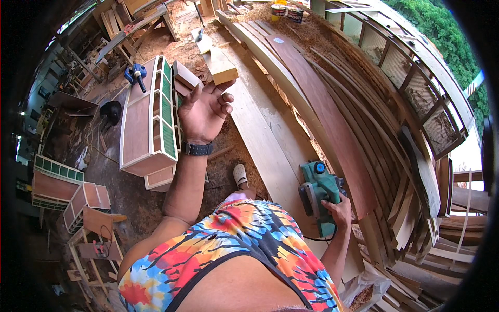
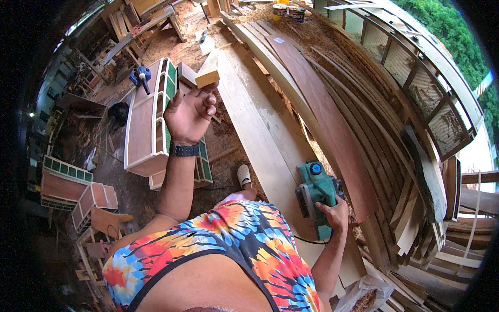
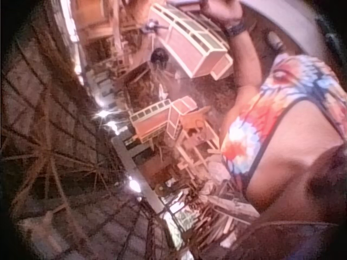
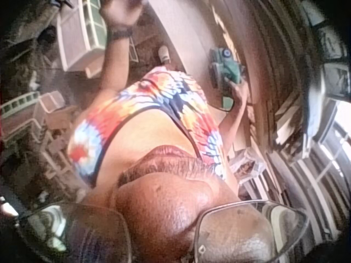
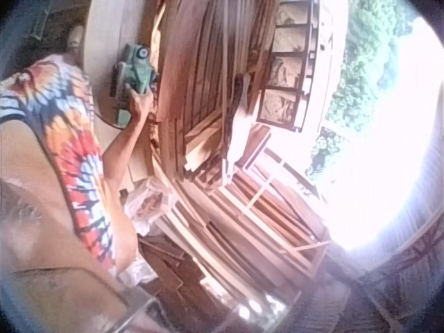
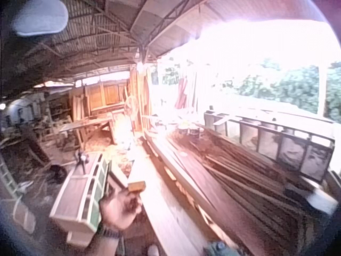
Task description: Marking and planing wood pieces in a workshop environment.
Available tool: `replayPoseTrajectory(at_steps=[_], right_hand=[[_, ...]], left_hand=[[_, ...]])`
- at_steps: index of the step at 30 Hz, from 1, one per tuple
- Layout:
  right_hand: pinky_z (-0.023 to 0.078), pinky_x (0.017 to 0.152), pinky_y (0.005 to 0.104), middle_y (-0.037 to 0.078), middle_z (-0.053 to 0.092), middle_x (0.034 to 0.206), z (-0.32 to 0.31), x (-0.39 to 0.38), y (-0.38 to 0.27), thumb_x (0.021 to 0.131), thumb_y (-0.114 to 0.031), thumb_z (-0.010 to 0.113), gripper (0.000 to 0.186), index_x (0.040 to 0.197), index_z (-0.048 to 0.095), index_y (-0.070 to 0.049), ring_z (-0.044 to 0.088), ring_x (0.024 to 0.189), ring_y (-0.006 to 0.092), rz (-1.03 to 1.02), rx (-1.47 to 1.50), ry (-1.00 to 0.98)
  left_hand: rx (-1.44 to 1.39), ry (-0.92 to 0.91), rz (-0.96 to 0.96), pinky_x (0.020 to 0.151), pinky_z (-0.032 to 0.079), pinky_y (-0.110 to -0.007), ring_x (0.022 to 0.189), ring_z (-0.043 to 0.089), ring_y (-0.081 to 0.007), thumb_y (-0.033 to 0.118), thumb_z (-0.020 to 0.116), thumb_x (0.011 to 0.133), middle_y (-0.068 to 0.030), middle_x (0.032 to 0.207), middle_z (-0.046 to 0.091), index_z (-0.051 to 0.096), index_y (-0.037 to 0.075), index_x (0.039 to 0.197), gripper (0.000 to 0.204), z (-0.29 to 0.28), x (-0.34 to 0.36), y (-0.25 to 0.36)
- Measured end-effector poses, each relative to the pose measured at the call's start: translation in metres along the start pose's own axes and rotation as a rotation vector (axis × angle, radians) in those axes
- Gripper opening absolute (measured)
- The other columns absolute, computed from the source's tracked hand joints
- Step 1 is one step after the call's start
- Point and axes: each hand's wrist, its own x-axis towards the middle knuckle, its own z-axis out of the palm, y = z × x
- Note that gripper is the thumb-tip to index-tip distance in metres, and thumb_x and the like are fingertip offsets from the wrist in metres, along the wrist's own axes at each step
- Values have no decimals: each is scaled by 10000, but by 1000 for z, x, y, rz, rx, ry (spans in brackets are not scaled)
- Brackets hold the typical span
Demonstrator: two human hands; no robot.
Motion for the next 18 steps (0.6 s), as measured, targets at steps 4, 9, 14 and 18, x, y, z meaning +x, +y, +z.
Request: replayPoseTrajectory(at_steps=[4, 9, 14, 18], right_hand=[[448, 548, 293, 18, 620, 677, 1, 1, 0, 733, -213, 821, 324, 949, 709, 0, 549, 558, 115, -16, 33, -18], [451, 553, 294, 20, 633, 693, 1, 3, 2, 725, -218, 832, 335, 951, 712, -1, 551, 563, 115, 17, -3, -7], [448, 552, 292, 16, 627, 683, 3, 5, 2, 722, -230, 841, 347, 944, 709, 2, 551, 568, 110, -42, 64, -16], [448, 553, 288, 12, 621, 672, 3, 5, 0, 723, -231, 844, 347, 938, 709, 5, 554, 572, 107, 15, 41, -8]], left_hand=[[-13, -8, -3, 747, 499, -327, 965, 580, -258, 478, 741, 856, -255, 1338, 563, 368, -77, 1471, 909, 0, 1, 1], [-76, -12, 2, 740, 535, -351, 942, 633, -285, 427, 724, 874, -262, 1304, 576, 413, -87, 1438, 825, -1, 1, 1], [-13, 23, -2, 753, 490, -333, 964, 587, -261, 467, 732, 862, -267, 1316, 578, 371, -92, 1456, 893, -4, -1, -1], [-103, 26, -45, 749, 532, -358, 938, 656, -296, 436, 691, 896, -251, 1294, 608, 490, -57, 1382, 721, -9, -3, -7]])
